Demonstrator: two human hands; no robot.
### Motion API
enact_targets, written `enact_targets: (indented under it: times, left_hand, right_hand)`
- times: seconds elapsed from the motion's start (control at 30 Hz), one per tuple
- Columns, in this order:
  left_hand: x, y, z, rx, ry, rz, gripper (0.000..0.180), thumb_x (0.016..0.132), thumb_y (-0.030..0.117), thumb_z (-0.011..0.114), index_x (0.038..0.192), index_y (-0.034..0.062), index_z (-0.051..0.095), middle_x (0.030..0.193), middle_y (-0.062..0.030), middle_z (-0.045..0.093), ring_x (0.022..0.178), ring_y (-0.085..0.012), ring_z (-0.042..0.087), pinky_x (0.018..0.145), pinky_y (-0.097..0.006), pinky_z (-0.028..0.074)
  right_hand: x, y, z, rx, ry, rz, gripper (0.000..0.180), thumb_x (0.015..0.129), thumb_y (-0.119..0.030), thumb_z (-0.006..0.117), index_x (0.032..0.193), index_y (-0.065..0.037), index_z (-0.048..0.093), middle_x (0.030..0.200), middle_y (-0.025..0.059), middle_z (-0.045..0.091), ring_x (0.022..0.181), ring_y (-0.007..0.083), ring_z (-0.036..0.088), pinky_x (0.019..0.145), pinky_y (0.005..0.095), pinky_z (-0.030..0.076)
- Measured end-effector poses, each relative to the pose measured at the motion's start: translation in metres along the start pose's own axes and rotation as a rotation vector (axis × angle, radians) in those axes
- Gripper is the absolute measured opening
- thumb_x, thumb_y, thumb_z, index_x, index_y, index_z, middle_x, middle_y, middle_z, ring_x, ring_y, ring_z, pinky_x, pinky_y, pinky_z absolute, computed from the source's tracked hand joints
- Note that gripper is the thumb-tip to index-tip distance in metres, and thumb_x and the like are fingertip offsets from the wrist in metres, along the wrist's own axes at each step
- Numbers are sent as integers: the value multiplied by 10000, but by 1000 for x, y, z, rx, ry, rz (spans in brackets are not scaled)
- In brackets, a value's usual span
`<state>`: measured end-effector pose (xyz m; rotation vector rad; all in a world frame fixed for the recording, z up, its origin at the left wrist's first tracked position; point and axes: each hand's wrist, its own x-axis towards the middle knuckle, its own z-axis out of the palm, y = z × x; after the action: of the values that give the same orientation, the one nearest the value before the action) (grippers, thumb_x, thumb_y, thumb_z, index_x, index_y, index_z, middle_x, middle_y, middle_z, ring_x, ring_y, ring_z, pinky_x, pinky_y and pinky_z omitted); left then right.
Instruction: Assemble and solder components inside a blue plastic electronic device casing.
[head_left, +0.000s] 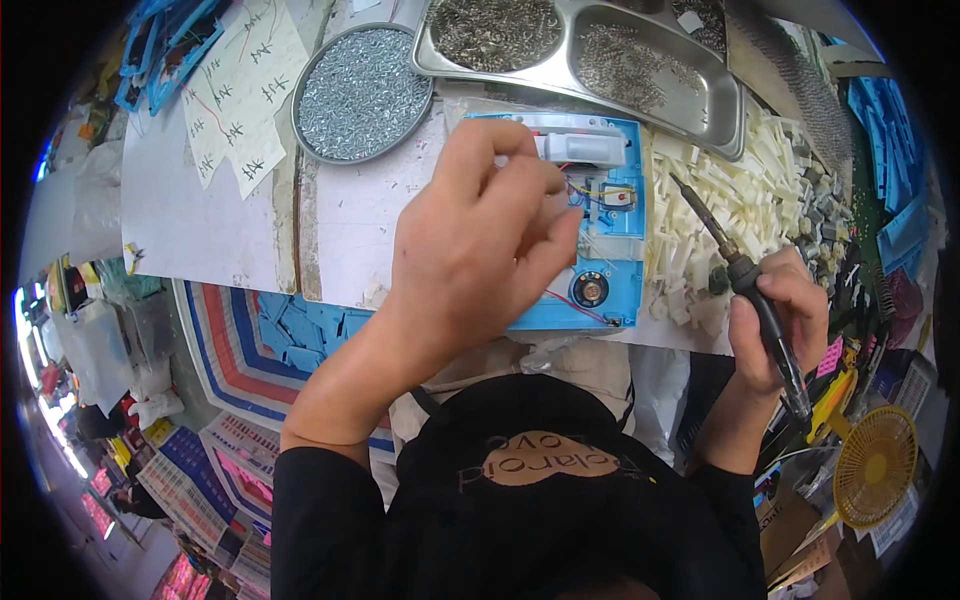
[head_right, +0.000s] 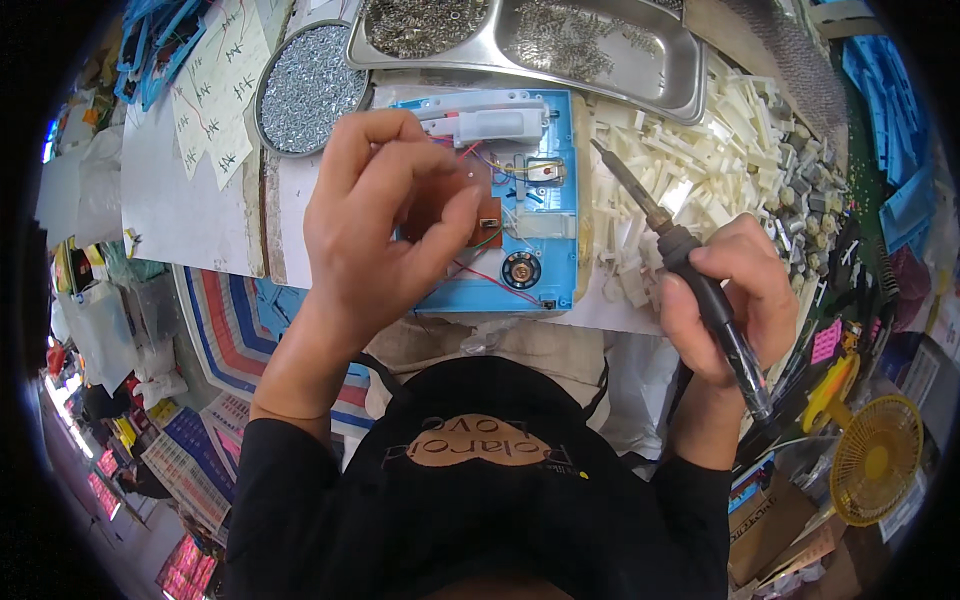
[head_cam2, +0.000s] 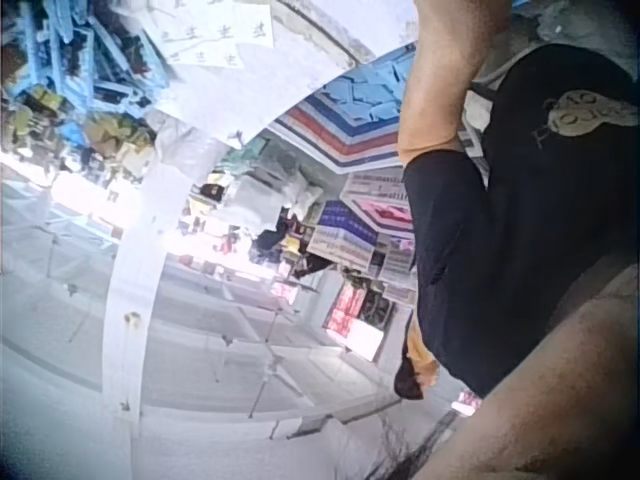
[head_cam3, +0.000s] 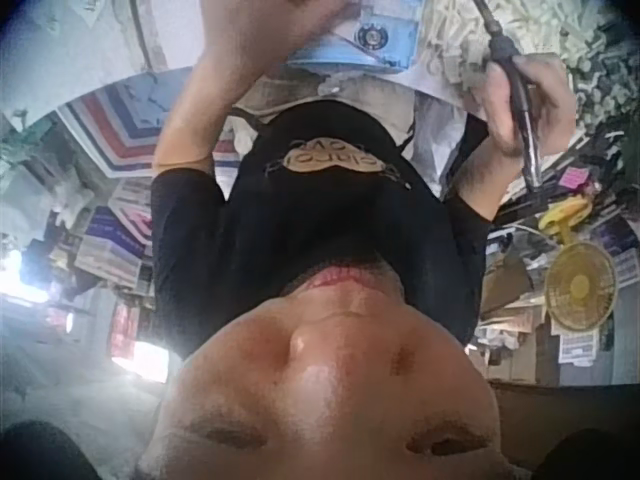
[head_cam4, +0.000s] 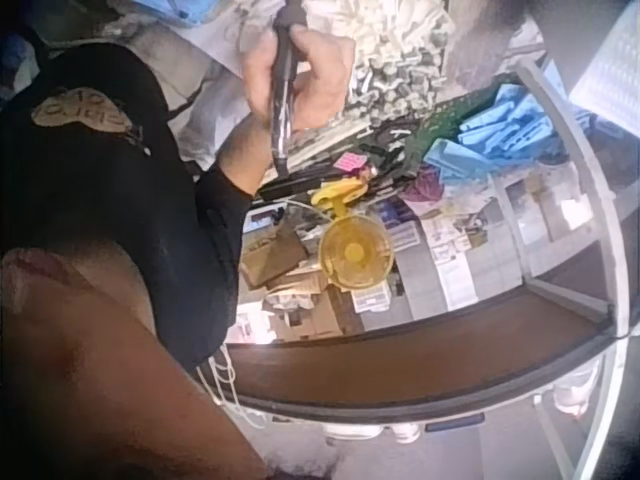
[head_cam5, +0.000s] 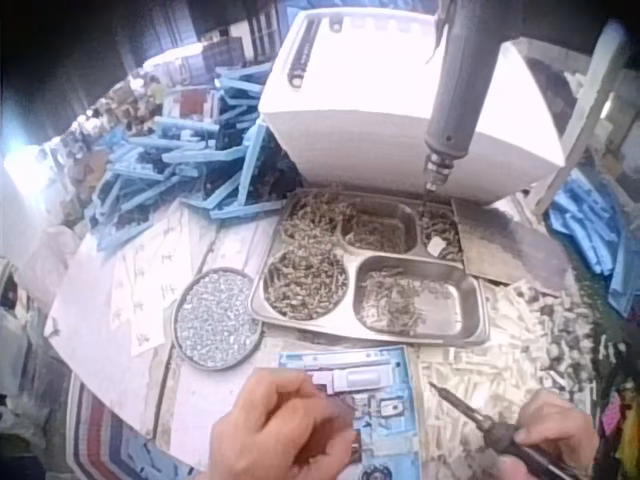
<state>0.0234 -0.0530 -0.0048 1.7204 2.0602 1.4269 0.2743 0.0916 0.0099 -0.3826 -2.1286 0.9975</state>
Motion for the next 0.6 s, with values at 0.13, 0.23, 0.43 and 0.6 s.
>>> enact_targets:
  times: [0.13,0.23,0.43,0.6]
  left_hand:
    - [2,3,-7,-3,-30,-41,227,792,-7,804,979,16,677,1029,-61,591,630,-72,521,527,-222,433]
    - [1,-6,-10,-20,6,-118,258,802,-4,801,1022,14,669,991,-41,593,633,-57,502,536,-203,423]
    - [-1,-19,2,-155,62,-181,187,829,0,767,999,31,693,902,-54,618,574,-104,482,532,-258,407]
    - [2,-21,5,-320,-2,-247,90,852,20,754,929,34,709,942,-64,624,590,-102,508,568,-265,436]
  right_hand:
    - [-5,1,-1,-10,15,7,330,772,23,772,1061,7,614,756,90,578,667,197,521,624,305,385]
    - [-3,-2,2,-6,12,-7,327,765,17,781,1049,3,620,753,90,579,666,197,527,618,304,388]
    - [4,-1,5,-13,-2,-25,324,761,-1,795,1037,-2,625,734,91,587,645,200,544,596,302,398]
    - [6,0,7,-16,3,-39,323,758,-7,799,1032,-4,629,724,93,590,627,202,551,586,304,410]
